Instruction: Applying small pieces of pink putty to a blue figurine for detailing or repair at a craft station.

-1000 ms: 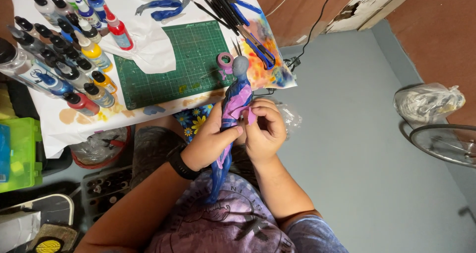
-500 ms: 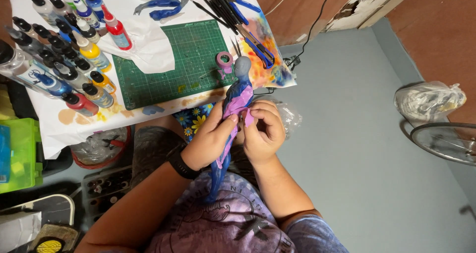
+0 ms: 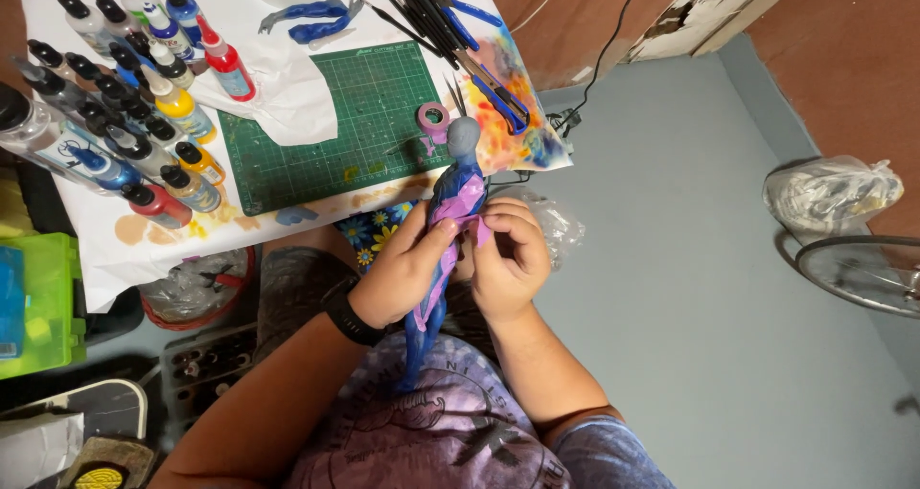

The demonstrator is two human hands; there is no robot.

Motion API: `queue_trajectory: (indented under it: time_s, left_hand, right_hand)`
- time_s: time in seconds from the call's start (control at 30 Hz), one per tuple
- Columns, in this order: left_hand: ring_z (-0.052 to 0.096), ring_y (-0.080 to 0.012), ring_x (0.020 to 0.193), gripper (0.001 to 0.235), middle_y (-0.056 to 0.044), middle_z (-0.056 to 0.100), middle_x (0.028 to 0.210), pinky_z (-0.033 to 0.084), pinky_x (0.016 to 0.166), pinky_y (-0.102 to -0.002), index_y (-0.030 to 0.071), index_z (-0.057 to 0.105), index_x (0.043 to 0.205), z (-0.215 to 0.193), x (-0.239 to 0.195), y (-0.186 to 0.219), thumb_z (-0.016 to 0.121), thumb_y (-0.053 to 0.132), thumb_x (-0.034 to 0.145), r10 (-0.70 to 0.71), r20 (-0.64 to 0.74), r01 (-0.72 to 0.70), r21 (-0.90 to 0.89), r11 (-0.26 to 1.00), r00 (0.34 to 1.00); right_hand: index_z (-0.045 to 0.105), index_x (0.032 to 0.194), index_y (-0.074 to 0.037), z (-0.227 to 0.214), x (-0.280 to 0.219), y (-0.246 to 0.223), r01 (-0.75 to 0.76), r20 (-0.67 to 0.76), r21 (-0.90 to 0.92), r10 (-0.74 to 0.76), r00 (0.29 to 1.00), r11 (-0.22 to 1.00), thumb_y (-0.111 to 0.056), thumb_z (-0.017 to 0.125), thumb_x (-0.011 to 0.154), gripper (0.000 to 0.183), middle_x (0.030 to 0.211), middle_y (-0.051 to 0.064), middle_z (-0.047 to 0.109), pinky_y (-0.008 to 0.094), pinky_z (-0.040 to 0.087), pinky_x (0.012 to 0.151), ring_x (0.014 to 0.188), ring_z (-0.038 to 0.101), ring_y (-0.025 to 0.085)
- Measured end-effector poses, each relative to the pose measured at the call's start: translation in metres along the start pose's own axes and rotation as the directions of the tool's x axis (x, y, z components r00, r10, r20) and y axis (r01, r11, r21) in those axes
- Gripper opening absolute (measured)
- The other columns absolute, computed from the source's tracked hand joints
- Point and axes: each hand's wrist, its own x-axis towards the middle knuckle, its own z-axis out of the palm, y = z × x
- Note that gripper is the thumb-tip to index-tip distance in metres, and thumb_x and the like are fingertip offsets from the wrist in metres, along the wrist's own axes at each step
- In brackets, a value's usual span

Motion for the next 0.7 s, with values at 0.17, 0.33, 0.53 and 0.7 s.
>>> queue_trajectory:
  time_s: [0.17, 0.33, 0.53, 0.7]
  left_hand:
    - [0.063, -0.019, 0.099, 0.034, -0.014, 0.069, 0.105, 0.056, 0.094, -0.043, 0.004, 0.06, 0.128, 0.001, -0.005, -0.01, 0.051, 0.027, 0.106, -0.032, 0.033, 0.034, -0.078, 0.996, 0.999]
    - [0.067, -0.0187, 0.084, 0.026, -0.011, 0.067, 0.09, 0.063, 0.078, -0.039, 0.003, 0.06, 0.11, -0.001, -0.005, -0.021, 0.046, 0.024, 0.108, 0.004, 0.115, 0.016, -0.173, 0.985, 0.993]
    - [0.069, -0.0188, 0.079, 0.026, -0.011, 0.068, 0.086, 0.063, 0.073, -0.038, 0.004, 0.059, 0.102, -0.004, 0.0, -0.029, 0.044, 0.025, 0.109, 0.027, 0.185, 0.017, -0.233, 0.972, 0.982]
    - [0.072, -0.0245, 0.077, 0.031, -0.014, 0.068, 0.083, 0.064, 0.066, -0.038, 0.003, 0.059, 0.101, -0.007, 0.006, -0.041, 0.044, 0.029, 0.109, 0.01, 0.199, 0.035, -0.222, 0.974, 0.98]
  right_hand:
    - [0.065, 0.093, 0.008, -0.007, 0.0, 0.004, -0.1, -0.026, 0.064, 0.102, 0.994, 0.993, 0.008, 0.073, 0.091, 0.008, 0.086, 0.019, 0.06, 0.043, 0.051, 0.074, 0.08, 0.06, 0.03]
    - [0.066, 0.091, 0.009, -0.01, -0.001, 0.007, -0.156, -0.054, 0.105, 0.162, 0.985, 0.982, 0.008, 0.074, 0.089, 0.008, 0.082, 0.019, 0.057, 0.041, 0.051, 0.074, 0.077, 0.06, 0.029]
    - [0.067, 0.089, 0.01, -0.01, -0.01, 0.014, -0.196, -0.09, 0.126, 0.208, 0.974, 0.972, 0.009, 0.075, 0.086, 0.009, 0.081, 0.019, 0.059, 0.04, 0.051, 0.073, 0.075, 0.061, 0.028]
    - [0.059, 0.12, 0.004, 0.017, 0.008, -0.023, -0.557, -0.166, 0.273, 0.609, 0.776, 0.784, 0.001, 0.076, 0.091, 0.033, 0.082, 0.006, 0.064, 0.024, 0.051, 0.068, 0.072, 0.062, 0.008]
